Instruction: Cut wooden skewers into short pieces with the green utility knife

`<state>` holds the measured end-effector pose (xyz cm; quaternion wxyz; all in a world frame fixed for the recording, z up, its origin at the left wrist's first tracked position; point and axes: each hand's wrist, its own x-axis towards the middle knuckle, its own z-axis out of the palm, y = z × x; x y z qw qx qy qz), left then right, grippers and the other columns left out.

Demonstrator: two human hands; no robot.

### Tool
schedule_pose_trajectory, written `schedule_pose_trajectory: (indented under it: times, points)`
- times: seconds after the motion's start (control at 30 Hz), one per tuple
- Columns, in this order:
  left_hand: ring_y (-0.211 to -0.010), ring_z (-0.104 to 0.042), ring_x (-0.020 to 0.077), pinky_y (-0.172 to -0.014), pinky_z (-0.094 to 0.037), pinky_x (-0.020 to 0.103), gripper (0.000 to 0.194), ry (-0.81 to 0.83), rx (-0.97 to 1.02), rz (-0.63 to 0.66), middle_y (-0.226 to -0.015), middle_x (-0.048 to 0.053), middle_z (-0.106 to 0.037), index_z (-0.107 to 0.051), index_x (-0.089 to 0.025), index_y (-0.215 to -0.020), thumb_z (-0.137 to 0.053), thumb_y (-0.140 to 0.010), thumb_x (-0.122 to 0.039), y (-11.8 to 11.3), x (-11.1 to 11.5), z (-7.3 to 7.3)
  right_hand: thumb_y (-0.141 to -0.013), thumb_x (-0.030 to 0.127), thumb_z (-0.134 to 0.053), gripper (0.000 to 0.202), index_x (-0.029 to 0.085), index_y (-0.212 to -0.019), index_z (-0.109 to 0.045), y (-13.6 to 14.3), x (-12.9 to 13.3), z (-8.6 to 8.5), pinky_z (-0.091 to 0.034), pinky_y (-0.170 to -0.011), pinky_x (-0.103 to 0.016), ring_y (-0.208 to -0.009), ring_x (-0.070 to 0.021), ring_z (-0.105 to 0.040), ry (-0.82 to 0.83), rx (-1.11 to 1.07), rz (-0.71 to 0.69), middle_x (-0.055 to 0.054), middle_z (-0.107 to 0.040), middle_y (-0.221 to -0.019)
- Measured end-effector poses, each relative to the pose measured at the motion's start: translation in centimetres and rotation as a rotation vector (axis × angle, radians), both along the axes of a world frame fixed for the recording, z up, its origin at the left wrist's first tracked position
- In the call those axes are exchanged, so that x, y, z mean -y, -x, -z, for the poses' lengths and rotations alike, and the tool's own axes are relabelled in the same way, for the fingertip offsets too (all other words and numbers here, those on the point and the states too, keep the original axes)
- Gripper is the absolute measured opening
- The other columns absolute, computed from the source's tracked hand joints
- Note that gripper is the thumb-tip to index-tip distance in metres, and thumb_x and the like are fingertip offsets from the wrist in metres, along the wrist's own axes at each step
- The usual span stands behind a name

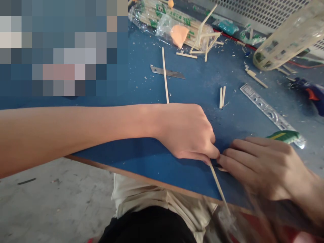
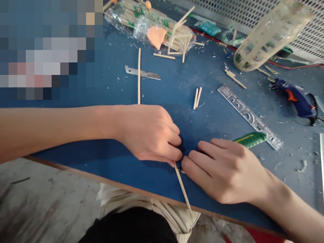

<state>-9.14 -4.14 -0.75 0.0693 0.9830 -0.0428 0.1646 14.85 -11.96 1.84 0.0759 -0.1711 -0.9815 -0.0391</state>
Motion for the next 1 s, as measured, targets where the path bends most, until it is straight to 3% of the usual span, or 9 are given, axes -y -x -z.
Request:
schedule_pose_trajectory:
  times: [0.27, 0.5, 1.0]
  points:
    - [-0.071, -0.066, 0.0154, -0.053, -0.035, 0.037, 0.026, 0.038, -0.124, 0.004, -0.083, -0.003, -0.075, -0.072, -0.030, -0.089, -0.051, -0.102, -0.039, -0.28, 0.02, -0.36, -0.100, 0.016, -0.043, 0.022, 0.022, -0.090, -0.061, 0.43, 0.47, -0.12, -0.035, -0.057, -0.036, -0.060, -0.0180, -0.049, 0.041, 0.030, 0.025, 0.002, -0.059, -0.066]
    - [-0.071, -0.065, 0.0156, -0.053, -0.036, 0.037, 0.028, 0.041, -0.129, -0.013, -0.084, -0.002, -0.075, -0.073, -0.031, -0.091, -0.049, -0.103, -0.041, -0.21, 0.09, -0.42, -0.100, 0.014, -0.044, 0.024, 0.020, -0.089, -0.065, 0.02, -0.11, 0.32, -0.035, -0.058, -0.038, -0.065, -0.0179, -0.057, 0.031, -0.041, 0.013, -0.001, -0.072, -0.079]
    - [-0.071, -0.065, 0.0160, -0.054, -0.033, 0.037, 0.032, 0.017, -0.095, 0.002, -0.084, -0.002, -0.074, -0.070, -0.029, -0.088, -0.045, -0.104, -0.041, -0.09, -0.03, -0.11, -0.098, 0.015, -0.053, 0.015, 0.018, -0.091, -0.066, -0.32, -0.41, 0.10, -0.039, -0.062, -0.036, -0.069, -0.0185, -0.058, 0.088, -0.011, -0.018, -0.002, -0.070, -0.077]
